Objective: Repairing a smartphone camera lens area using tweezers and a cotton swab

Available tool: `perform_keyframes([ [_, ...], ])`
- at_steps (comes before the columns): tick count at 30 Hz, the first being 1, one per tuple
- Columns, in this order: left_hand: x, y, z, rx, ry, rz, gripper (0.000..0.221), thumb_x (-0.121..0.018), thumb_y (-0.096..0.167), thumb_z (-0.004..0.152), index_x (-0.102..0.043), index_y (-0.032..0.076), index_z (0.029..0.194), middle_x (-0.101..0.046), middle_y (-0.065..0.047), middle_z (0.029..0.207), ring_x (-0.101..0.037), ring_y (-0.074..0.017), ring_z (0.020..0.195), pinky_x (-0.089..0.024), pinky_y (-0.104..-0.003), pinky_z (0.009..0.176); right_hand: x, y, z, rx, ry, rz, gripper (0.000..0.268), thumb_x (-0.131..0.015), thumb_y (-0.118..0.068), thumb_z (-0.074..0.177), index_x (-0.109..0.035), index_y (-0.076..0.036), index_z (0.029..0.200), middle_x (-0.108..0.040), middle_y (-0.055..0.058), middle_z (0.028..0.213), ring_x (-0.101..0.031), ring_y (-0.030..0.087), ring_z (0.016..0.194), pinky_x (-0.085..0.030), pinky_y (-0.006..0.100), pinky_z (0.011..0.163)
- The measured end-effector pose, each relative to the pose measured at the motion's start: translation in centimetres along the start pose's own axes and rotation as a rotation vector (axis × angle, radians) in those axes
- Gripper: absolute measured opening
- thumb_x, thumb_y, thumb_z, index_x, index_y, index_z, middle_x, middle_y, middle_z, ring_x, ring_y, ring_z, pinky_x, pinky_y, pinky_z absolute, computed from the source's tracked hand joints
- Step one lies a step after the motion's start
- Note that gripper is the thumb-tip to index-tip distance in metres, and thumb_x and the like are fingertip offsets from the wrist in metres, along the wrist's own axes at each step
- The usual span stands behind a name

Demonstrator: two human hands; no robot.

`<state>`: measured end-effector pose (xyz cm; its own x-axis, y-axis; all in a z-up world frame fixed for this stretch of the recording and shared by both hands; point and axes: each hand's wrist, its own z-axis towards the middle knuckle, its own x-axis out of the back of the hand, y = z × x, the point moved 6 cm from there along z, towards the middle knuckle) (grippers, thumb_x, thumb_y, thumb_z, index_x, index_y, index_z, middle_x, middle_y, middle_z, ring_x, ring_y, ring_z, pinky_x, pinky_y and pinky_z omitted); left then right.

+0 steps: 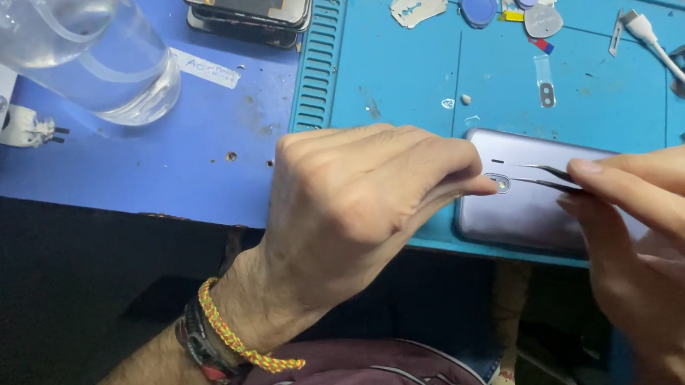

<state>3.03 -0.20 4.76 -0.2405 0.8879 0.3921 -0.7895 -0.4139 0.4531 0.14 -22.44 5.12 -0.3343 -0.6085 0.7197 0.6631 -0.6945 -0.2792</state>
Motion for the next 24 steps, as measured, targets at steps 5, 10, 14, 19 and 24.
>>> perform_keyframes([
  [5,-0.2,-0.1,-0.4,-0.002,-0.015,0.006,0.02,-0.067,0.018,0.112,-0.066,0.006,0.096,-0.059,-0.005,0.076,-0.055,-0.0229,0.063,-0.043,-0.037,0.061,-0.4,-0.7,0.6,-0.083,-0.07,0.021,0.013,-0.078,0.008,0.109,-0.076,0.012,0.121,-0.073,0.029,0.112,-0.065,0.032,0.085,-0.05,0.042,0.084],
  [10,-0.6,-0.5,-0.7,0.034,-0.051,-0.081,0.009,-0.065,0.01,0.112,-0.07,0.006,0.106,-0.076,-0.004,0.092,-0.071,-0.0221,0.075,-0.052,-0.035,0.067,-0.7,-0.4,0.8,-0.065,-0.031,0.02,0.006,-0.08,0.013,0.111,-0.075,0.013,0.114,-0.075,0.03,0.109,-0.059,0.03,0.078,-0.049,0.039,0.078],
  [14,-0.7,-0.8,-0.4,0.117,-0.054,-0.191,0.006,-0.074,0.009,0.107,-0.07,0.005,0.106,-0.077,-0.004,0.093,-0.076,-0.0192,0.078,-0.056,-0.032,0.072,-0.8,-0.1,0.6,-0.052,-0.02,0.013,0.009,-0.082,0.013,0.111,-0.075,0.013,0.115,-0.075,0.031,0.111,-0.066,0.036,0.087,-0.053,0.044,0.086],
  [19,-1.0,-1.5,-0.5,0.237,-0.012,-0.298,0.015,-0.086,0.016,0.096,-0.074,0.009,0.101,-0.08,-0.002,0.092,-0.073,-0.012,0.075,-0.058,-0.025,0.072,-0.8,-0.2,0.4,-0.026,-0.008,0.015,0.009,-0.081,0.02,0.111,-0.074,0.014,0.112,-0.075,0.033,0.109,-0.069,0.039,0.09,-0.053,0.048,0.088],
  [24,-1.1,-1.5,-0.6,0.234,-0.021,-0.305,0.016,-0.086,0.017,0.096,-0.074,0.009,0.102,-0.079,-0.003,0.091,-0.072,-0.0118,0.074,-0.057,-0.026,0.071,-0.9,-0.5,0.6,0.009,-0.012,-0.004,0.008,-0.081,0.018,0.112,-0.075,0.014,0.114,-0.075,0.033,0.11,-0.068,0.039,0.09,-0.052,0.049,0.087],
])
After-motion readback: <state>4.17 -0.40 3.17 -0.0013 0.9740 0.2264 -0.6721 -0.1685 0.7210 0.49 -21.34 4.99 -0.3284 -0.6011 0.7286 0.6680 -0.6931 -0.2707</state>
